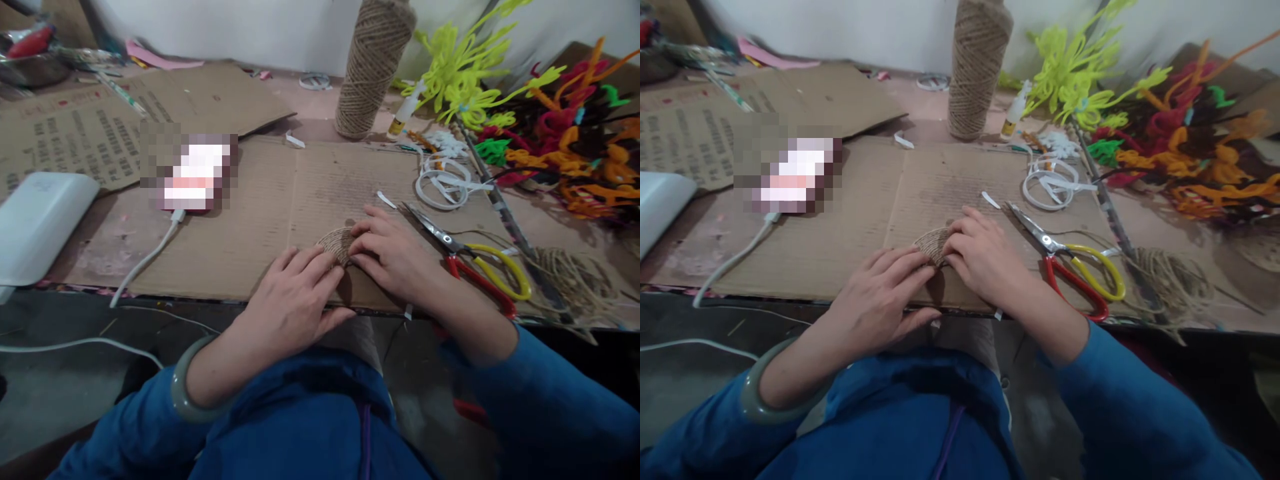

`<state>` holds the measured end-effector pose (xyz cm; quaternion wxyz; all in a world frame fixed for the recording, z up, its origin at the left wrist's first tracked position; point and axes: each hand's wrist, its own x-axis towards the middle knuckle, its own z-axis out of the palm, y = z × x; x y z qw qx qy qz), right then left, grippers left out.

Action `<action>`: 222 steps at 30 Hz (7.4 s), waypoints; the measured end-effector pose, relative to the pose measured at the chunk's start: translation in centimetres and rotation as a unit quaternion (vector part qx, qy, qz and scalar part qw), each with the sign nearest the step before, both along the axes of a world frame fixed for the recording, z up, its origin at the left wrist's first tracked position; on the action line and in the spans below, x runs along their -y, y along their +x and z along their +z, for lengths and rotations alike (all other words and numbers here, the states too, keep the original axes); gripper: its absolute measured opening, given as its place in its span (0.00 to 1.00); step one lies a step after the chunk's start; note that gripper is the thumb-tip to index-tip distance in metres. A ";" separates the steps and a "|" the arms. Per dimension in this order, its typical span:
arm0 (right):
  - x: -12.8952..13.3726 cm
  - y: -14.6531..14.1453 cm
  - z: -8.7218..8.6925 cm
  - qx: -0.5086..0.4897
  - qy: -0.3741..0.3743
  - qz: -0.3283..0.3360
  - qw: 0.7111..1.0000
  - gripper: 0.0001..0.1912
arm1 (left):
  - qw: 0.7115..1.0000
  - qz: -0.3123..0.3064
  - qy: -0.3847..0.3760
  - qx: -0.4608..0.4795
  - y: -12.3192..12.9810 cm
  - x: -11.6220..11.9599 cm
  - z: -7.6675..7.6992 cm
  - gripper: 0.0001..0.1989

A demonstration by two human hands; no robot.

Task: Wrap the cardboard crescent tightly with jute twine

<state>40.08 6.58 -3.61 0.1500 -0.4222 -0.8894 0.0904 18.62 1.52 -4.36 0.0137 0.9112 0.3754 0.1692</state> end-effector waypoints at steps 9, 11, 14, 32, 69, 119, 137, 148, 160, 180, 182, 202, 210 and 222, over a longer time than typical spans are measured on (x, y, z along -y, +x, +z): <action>0.3 -0.6 0.6 0.034 -0.023 -0.040 0.998 0.10 | 1.000 -0.004 0.000 -0.004 0.1 -0.1 0.1 0.25; 0.3 -0.7 0.7 0.041 -0.031 -0.040 0.998 0.10 | 1.000 -0.004 -0.004 -0.010 0.2 -0.2 0.4 0.26; 0.3 -0.8 0.9 0.051 -0.039 -0.044 0.997 0.10 | 1.000 -0.007 0.002 -0.007 0.4 -0.5 0.6 0.26; 0.3 -0.5 0.5 0.029 -0.036 -0.044 0.998 0.09 | 0.997 -0.077 0.029 0.000 0.6 -1.3 0.2 0.28; 3.0 1.2 -0.9 0.030 0.146 -0.069 0.986 0.10 | 0.998 -0.059 0.016 -0.010 0.7 -1.1 0.3 0.31; 4.1 4.1 -0.8 0.062 0.209 -0.007 0.976 0.13 | 0.996 -0.065 -0.005 -0.055 2.6 -1.9 1.0 0.35; 5.0 5.4 -0.7 0.049 0.175 -0.039 0.983 0.15 | 0.994 -0.049 -0.001 -0.096 3.3 -2.1 1.5 0.37; 5.5 4.4 -0.2 0.134 0.201 -0.004 0.970 0.15 | 0.994 -0.058 -0.013 -0.088 3.5 -2.1 1.5 0.39; 5.9 5.4 -0.7 0.058 0.121 -0.044 0.990 0.18 | 0.992 -0.058 -0.014 -0.111 3.7 -2.1 1.6 0.38; 6.1 5.4 -1.6 0.043 0.107 -0.040 0.993 0.20 | 0.992 -0.050 -0.025 -0.114 3.8 -2.0 1.6 0.37; 6.2 5.4 -1.6 0.044 0.122 -0.051 0.990 0.19 | 0.992 -0.053 -0.024 -0.112 3.8 -2.1 1.6 0.37; 6.1 4.7 -1.7 0.063 0.132 -0.054 0.988 0.18 | 0.993 -0.048 -0.019 -0.109 3.8 -1.9 1.4 0.38; 6.1 4.8 -2.0 0.069 0.137 -0.052 0.987 0.18 | 0.994 -0.050 -0.023 -0.093 3.8 -2.0 1.2 0.37; 5.9 4.8 -2.5 0.055 0.129 -0.069 0.988 0.19 | 0.995 -0.042 -0.015 -0.084 3.8 -2.1 1.2 0.37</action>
